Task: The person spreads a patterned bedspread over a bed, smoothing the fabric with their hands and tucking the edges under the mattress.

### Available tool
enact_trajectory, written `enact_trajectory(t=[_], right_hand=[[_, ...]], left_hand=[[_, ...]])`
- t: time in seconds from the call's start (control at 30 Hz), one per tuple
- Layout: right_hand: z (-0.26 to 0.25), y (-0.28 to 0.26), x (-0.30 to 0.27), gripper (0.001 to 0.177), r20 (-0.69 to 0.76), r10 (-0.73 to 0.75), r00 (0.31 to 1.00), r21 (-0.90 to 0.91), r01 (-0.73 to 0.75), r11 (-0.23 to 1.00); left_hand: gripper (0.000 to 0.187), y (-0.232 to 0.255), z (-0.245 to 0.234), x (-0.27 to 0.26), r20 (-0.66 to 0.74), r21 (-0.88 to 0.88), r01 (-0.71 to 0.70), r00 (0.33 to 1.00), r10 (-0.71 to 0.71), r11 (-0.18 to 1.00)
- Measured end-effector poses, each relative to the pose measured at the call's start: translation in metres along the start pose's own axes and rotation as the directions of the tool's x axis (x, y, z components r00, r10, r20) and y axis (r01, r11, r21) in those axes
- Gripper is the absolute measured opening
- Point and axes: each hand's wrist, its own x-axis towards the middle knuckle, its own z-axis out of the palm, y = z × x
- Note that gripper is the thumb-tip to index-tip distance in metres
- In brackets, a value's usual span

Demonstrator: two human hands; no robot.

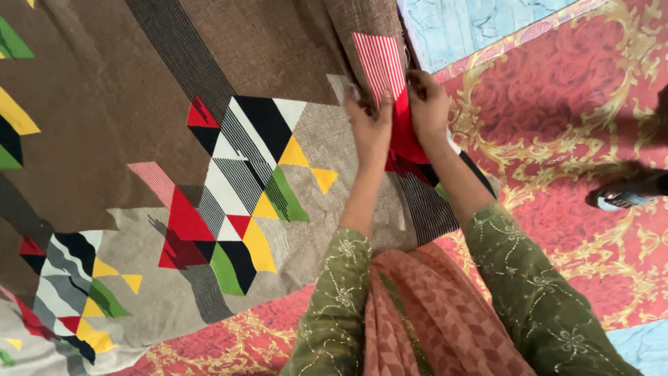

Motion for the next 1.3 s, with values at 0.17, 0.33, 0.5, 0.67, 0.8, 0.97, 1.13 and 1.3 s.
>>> enact_trajectory(t=[0.17,0.33,0.5,0.67,0.8,0.97,1.13,1.3], right_hand=[[-0.005,-0.023,0.0,0.017,-0.065,0.19,0.98,0.169,-0.177,0.97],[-0.005,-0.033,0.0,0.018,-0.049,0.133,0.99,0.293,-0.113,0.949],[-0.002,-0.025,0.001,0.013,-0.029,-0.098,0.995,-0.076,0.095,0.993],[-0.007,-0.044,0.004,0.01,-0.136,0.079,0.988,0.1,-0.065,0.993],[-0.016,-0.061,0.005,0.014,-0.204,0.014,0.979,0.186,0.025,0.982],[-0.059,-0.047,0.019,0.016,0.01,-0.443,0.897,-0.56,0.372,0.74],[-0.052,-0.016,0.043,0.031,0.057,-0.241,0.969,-0.632,0.222,0.742],[-0.043,-0.024,0.037,0.043,0.064,-0.237,0.969,-0.056,0.241,0.969]], left_hand=[[0.088,-0.02,0.017,0.006,-0.041,0.346,-0.064,0.996,0.084,0.936],[0.095,-0.025,0.013,0.011,-0.013,0.352,-0.045,0.999,0.053,0.935],[0.1,-0.041,-0.002,0.019,0.19,0.367,-0.278,0.957,0.221,0.888],[0.108,-0.059,-0.004,0.04,0.167,0.223,-0.162,0.978,0.126,0.961],[0.104,-0.065,0.003,0.035,0.107,0.269,-0.142,0.987,0.117,0.952],[0.109,-0.052,0.035,0.024,0.008,0.552,-0.13,0.989,0.15,0.824],[0.116,-0.036,0.046,0.011,-0.044,0.636,-0.098,0.986,0.163,0.765],[0.112,-0.033,0.047,-0.018,-0.05,0.619,-0.131,0.977,0.205,0.774]])
